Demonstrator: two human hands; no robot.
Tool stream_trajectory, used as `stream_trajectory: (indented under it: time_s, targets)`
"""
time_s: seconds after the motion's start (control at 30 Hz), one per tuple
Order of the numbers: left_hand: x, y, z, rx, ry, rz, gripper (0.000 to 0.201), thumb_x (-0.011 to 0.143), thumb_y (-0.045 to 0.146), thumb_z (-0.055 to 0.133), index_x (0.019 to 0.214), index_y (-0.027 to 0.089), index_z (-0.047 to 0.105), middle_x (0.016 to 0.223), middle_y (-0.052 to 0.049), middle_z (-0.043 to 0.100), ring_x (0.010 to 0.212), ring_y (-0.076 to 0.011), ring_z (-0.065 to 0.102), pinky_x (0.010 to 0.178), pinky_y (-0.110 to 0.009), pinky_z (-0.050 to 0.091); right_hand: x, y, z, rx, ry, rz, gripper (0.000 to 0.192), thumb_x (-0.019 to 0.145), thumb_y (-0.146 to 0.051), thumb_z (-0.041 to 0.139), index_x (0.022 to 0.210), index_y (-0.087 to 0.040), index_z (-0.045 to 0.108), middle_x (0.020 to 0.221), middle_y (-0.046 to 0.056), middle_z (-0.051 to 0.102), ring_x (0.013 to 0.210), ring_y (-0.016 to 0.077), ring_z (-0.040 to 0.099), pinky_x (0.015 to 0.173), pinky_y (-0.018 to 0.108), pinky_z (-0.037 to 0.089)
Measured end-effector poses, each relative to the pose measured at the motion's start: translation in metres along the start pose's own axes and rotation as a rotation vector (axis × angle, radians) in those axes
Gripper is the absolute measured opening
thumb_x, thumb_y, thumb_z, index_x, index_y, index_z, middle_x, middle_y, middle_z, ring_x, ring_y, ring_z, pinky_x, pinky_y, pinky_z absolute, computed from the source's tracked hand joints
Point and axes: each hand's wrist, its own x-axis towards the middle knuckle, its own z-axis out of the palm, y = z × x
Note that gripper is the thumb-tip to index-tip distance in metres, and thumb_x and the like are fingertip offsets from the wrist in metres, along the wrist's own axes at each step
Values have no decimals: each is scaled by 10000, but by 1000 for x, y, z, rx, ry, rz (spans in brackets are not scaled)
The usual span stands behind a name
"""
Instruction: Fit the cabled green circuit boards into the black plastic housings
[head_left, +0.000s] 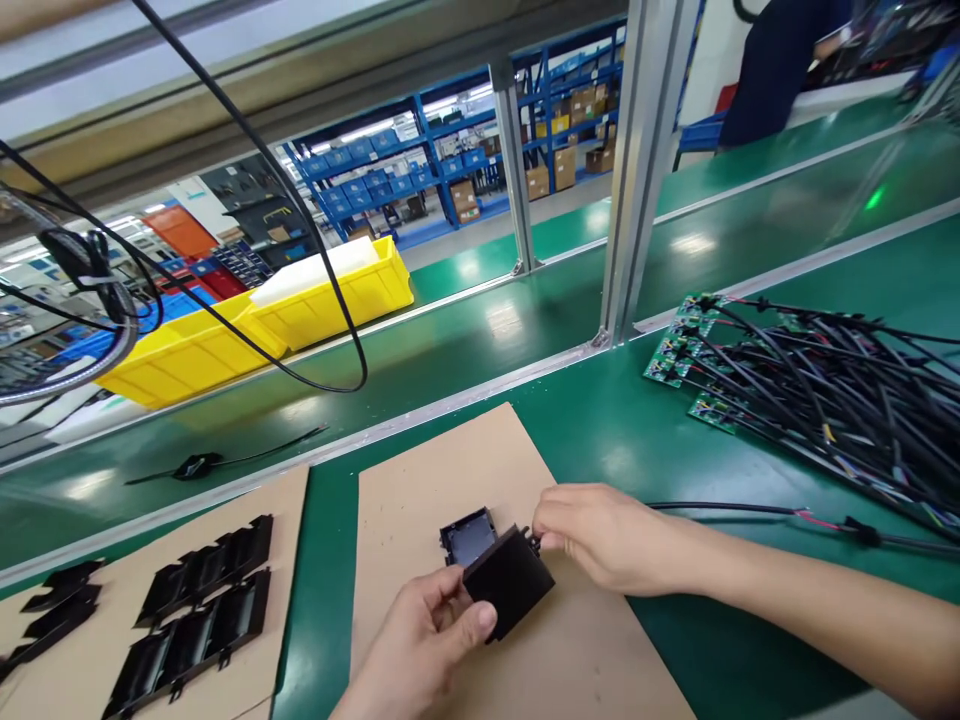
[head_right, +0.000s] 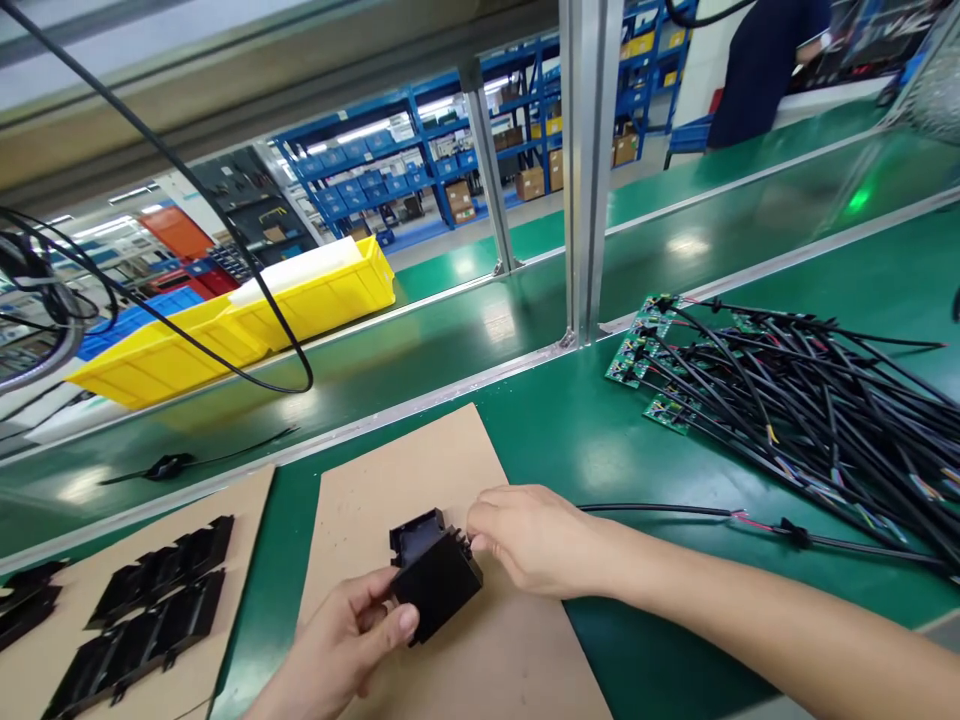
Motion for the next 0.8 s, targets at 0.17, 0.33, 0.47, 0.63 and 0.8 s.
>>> stream_trajectory:
  time_s: [0.17,0.33,0.47,0.63,0.8]
  targets:
    - [-8,7,-8,437,104,155,387,872,550,578,825,171,642,620,24,507,520,-100,428,481,-200,319,14,-12,-9,125,-53,72,160,825,-279,681,916,-177,599,872,3,655,782,150,592,659,239,421]
    - [6,56,-85,1019,465,486,213,915,383,498,1033,241,606,957,-35,641,744,-181,621,614,-247,466,83,13,-69,-212,15,-16,186,840,-162,650,1025,-178,655,961,14,683,853,147,609,744,232,439]
    - [77,94,-154,1258,665,466,275,912,320,445,1098,192,603,1171,-118,602,1019,-306,614,843,-397,488,148,71,-126,-364,141,121,260,854,-56,541,1067,-135,669,1114,111,642,1044,252,572,898,358,407]
    - [153,72,-166,1188,626,419,487,887,291,491,1322,73,479,1365,-224,503,1196,-368,542,981,-512,441,151,126,-121,-486,258,312,502,818,-42,582,1316,-85,534,1331,240,477,1233,400,431,966,569,348]
    - [112,10,-112,1081,411,493,413,952,427,432,1226,165,596,1265,-133,614,1181,-274,586,995,-425,480,67,118,-66,-460,226,236,505,813,-128,653,1311,-135,568,1313,219,498,1225,361,451,968,520,410]
